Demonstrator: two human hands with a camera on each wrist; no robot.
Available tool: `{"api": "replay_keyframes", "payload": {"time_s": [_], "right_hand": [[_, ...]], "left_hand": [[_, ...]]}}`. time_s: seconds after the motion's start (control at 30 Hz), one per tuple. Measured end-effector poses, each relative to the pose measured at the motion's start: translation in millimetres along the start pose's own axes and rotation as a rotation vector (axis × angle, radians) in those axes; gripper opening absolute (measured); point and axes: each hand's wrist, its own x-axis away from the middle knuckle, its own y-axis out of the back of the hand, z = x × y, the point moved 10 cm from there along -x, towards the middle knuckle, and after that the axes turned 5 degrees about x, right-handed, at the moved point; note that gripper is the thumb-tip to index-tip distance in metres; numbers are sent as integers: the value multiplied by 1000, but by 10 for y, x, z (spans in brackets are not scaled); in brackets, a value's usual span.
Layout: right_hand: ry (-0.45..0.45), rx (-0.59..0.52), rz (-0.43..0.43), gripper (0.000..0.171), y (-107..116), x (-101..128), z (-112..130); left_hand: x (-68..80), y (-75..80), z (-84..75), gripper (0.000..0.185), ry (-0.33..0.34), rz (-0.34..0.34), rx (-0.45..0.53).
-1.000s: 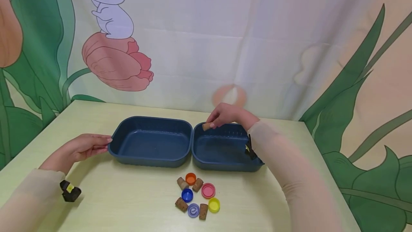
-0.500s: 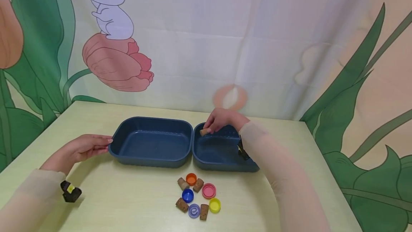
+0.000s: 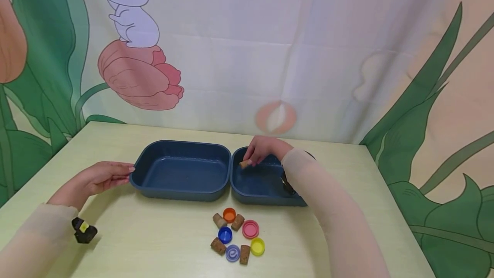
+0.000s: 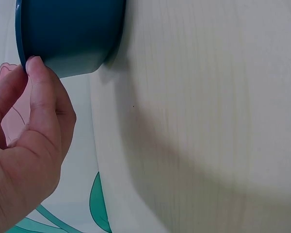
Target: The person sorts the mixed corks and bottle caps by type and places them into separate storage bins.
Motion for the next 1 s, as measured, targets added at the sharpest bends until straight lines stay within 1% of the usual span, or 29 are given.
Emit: {"api": "replay_keyframes", "payload": {"time_s": [0.13, 0.37, 0.53, 0.7, 0.93, 1.0], "right_hand": [[-18, -13, 12, 29, -44, -32, -14], [-24, -13, 27, 30, -105, -105, -63], [-39, 11, 39, 29, -153, -142, -88], [-50, 33, 38, 29, -162, -143, -72], [-73, 40, 50, 29, -198, -157, -66], [-77, 47, 52, 28, -210, -173, -72]], "left_hand": [[2, -3, 1, 48, -1, 1, -6], [9, -7, -9, 30, -8, 17, 10], [5, 1, 2, 34, -6, 20, 10], [-8, 24, 9, 36, -1, 8, 7], [-15, 17, 14, 29, -2, 16, 13], [-11, 12, 15, 31, -3, 20, 13]]}}
